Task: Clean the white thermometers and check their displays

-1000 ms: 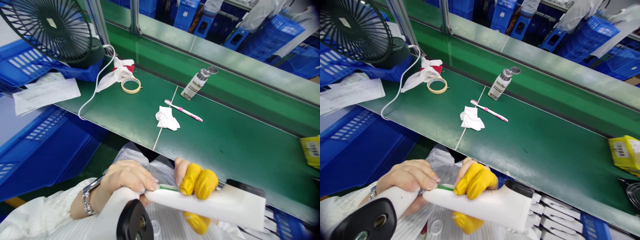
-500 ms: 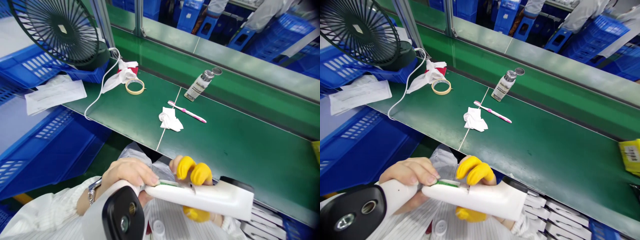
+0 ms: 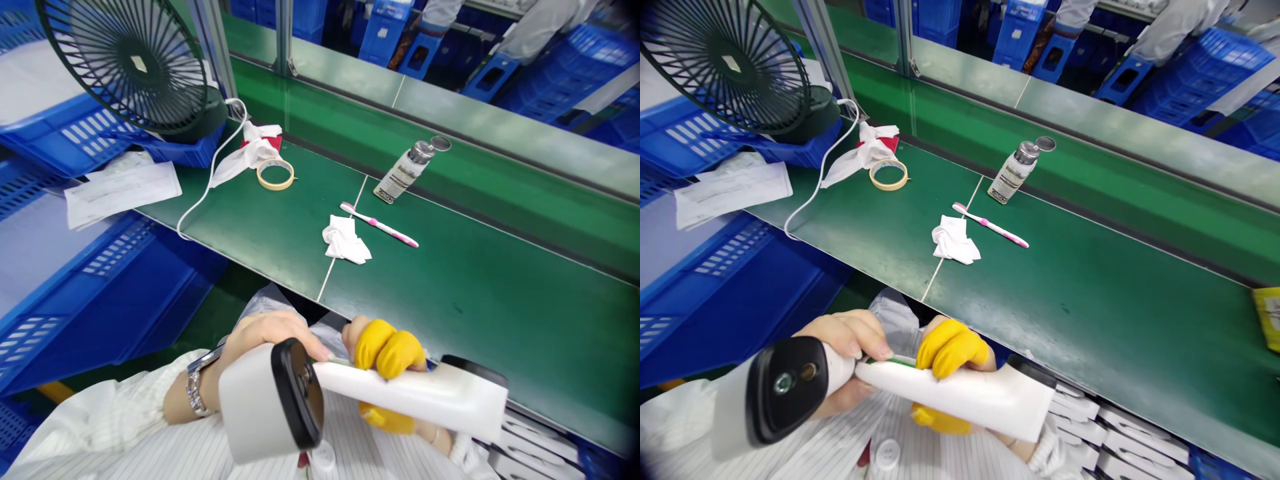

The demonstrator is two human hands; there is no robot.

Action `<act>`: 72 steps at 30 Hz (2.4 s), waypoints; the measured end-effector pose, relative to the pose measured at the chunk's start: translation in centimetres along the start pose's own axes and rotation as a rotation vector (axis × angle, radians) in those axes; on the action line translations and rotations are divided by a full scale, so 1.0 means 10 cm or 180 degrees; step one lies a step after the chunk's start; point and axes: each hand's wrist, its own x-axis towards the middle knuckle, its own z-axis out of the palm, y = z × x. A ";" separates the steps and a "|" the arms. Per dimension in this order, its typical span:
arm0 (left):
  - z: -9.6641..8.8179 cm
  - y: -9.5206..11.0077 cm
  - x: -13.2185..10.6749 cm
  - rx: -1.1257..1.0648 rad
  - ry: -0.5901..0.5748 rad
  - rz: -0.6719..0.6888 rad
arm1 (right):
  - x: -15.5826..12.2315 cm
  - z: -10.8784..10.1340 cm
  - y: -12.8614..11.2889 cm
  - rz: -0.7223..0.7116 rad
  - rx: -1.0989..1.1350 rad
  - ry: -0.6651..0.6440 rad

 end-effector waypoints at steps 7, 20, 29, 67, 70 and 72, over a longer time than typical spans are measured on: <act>-0.06 0.01 -0.01 0.0316 -0.0051 -0.0271 | -0.07 -0.12 0.11 0.0107 0.0061 -0.0183; 0.07 -0.15 -0.01 -0.1892 0.0431 -0.2972 | -0.07 -0.21 0.33 0.1751 0.2437 0.0846; 0.10 -0.24 -0.02 -0.2216 0.0534 -0.2945 | -0.16 -0.21 0.48 0.1855 0.2072 0.0974; 0.17 -0.37 -0.16 -0.2589 0.0545 -0.3034 | -0.14 -0.13 0.56 0.2094 0.1597 0.1234; 0.12 -0.32 -0.19 -0.0803 0.0225 -0.2369 | -0.15 -0.16 0.59 0.2272 0.1721 0.1169; 0.07 -0.25 -0.15 0.0652 -0.0467 -0.1508 | -0.17 -0.19 0.60 0.2476 0.1820 0.1011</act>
